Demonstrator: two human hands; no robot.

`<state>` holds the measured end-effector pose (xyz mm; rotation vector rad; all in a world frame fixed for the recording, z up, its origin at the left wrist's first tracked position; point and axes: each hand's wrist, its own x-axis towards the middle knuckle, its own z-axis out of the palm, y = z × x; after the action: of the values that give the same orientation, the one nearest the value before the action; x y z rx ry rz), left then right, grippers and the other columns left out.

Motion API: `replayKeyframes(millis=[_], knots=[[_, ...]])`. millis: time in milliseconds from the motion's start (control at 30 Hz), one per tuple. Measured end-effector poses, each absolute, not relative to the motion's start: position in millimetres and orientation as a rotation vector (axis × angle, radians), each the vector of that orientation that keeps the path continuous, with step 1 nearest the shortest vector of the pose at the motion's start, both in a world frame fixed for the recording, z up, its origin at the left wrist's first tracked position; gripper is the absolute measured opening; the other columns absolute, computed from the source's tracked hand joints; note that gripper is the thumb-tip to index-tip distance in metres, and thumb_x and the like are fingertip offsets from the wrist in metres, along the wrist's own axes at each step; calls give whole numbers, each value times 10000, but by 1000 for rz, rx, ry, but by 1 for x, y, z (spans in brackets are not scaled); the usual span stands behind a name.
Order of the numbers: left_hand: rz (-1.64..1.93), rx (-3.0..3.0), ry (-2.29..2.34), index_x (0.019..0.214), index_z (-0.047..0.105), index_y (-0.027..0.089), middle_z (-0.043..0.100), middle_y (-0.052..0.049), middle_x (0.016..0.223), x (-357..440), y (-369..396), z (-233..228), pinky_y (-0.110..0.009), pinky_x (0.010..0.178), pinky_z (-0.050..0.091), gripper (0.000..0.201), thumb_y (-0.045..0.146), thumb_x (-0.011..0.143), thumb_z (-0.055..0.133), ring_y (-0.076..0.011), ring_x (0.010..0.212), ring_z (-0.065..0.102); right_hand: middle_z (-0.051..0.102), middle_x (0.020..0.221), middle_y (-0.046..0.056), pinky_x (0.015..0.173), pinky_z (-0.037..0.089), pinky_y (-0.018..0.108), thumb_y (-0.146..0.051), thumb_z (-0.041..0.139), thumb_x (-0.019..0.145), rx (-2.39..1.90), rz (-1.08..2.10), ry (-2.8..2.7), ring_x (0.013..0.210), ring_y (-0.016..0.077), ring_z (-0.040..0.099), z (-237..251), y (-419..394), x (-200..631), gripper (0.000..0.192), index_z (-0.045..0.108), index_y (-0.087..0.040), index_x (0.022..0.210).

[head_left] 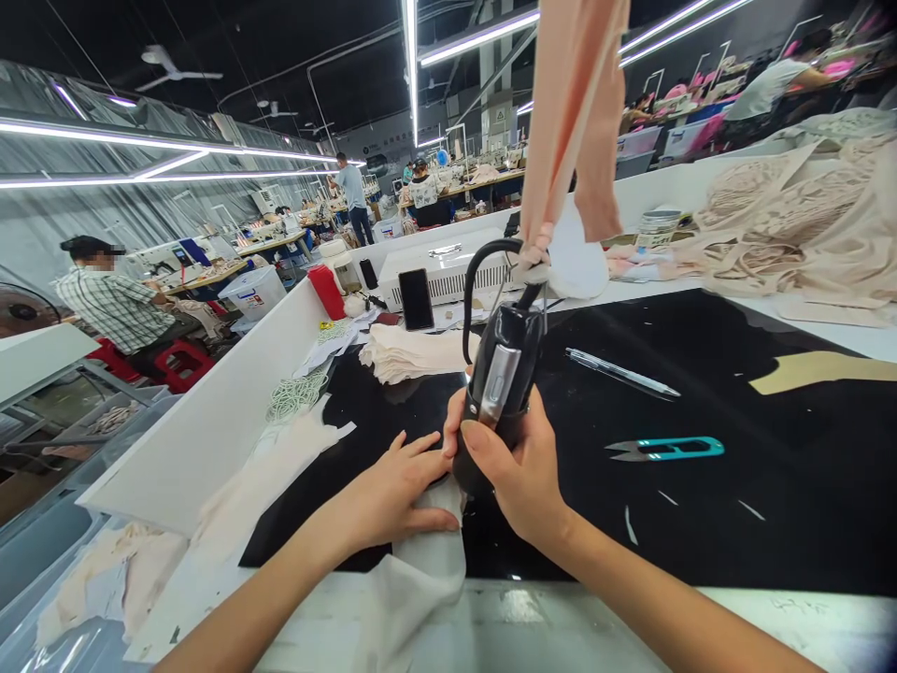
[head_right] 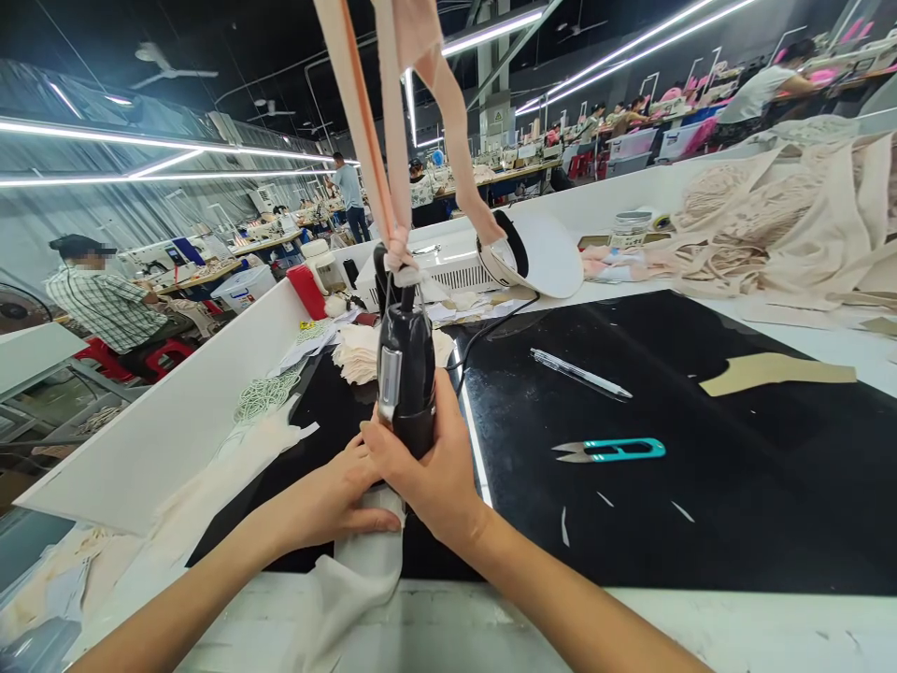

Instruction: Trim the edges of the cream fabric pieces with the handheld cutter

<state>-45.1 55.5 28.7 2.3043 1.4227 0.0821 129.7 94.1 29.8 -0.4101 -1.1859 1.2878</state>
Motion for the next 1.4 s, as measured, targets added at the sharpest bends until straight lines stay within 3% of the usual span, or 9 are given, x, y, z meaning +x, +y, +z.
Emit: replayKeyframes(millis=[433,500,600,733,867,1000,1100,1267,1400], knots=[[257,2420,1450,1500,539,250,492,-129,1622,-47,47,22,-655,1280,297,705,279,884,882,-359,1552,390,624,823,-42,674,585,324,-384,785,858,-430,1287,-1195,709,154,618,30,94,130,255,586,-280,979],[435,2473,1525,1410,593,223,580,-128,1515,-47,33,19,-559,1214,443,526,246,938,824,-323,1439,525,633,811,-51,641,571,297,-367,781,879,-385,1287,-1192,672,139,613,32,94,132,247,589,-281,1008],[561,2543,1675,1191,667,201,699,-79,1163,-39,7,13,-409,937,616,147,188,1046,643,-243,1049,694,642,778,-69,560,535,264,-368,778,900,-315,1284,-1188,583,117,591,36,95,133,270,571,-290,1054],[506,2628,1663,1136,672,187,704,-45,988,-23,-15,2,-383,772,631,148,116,1027,604,-235,861,692,680,801,-64,565,560,274,-410,799,893,-327,1265,-1163,573,122,627,38,99,134,305,560,-286,1037],[488,2661,1597,1148,670,191,730,-49,1072,-30,-16,-1,-347,817,627,253,17,1021,537,-220,931,711,683,807,-59,567,551,283,-410,791,903,-347,1253,-1174,575,127,626,38,101,137,292,565,-284,1039],[468,2745,1363,1178,670,210,756,-35,1207,-54,-12,2,-375,1095,547,313,18,1066,450,-209,1202,695,678,801,-54,580,548,300,-414,768,937,-333,1265,-1203,587,137,620,37,97,142,298,569,-294,1123],[455,2758,1316,1247,671,225,745,-34,1303,-66,-9,4,-414,1198,479,384,24,1072,395,-202,1292,669,682,796,-51,571,545,307,-434,765,945,-336,1277,-1220,589,147,616,36,93,144,341,565,-308,1191],[590,2623,1517,1273,667,195,732,-71,1283,-60,2,4,-322,1033,599,350,60,1072,414,-193,1186,704,688,800,-42,540,535,304,-437,785,931,-327,1282,-1228,583,154,617,32,91,146,356,576,-306,1187],[713,2544,1704,1244,680,159,719,-96,1265,-46,19,-3,-348,1029,608,282,87,1080,462,-207,1145,705,685,819,-37,585,559,319,-417,780,932,-349,1259,-1237,605,159,647,30,97,148,341,582,-301,1184]])
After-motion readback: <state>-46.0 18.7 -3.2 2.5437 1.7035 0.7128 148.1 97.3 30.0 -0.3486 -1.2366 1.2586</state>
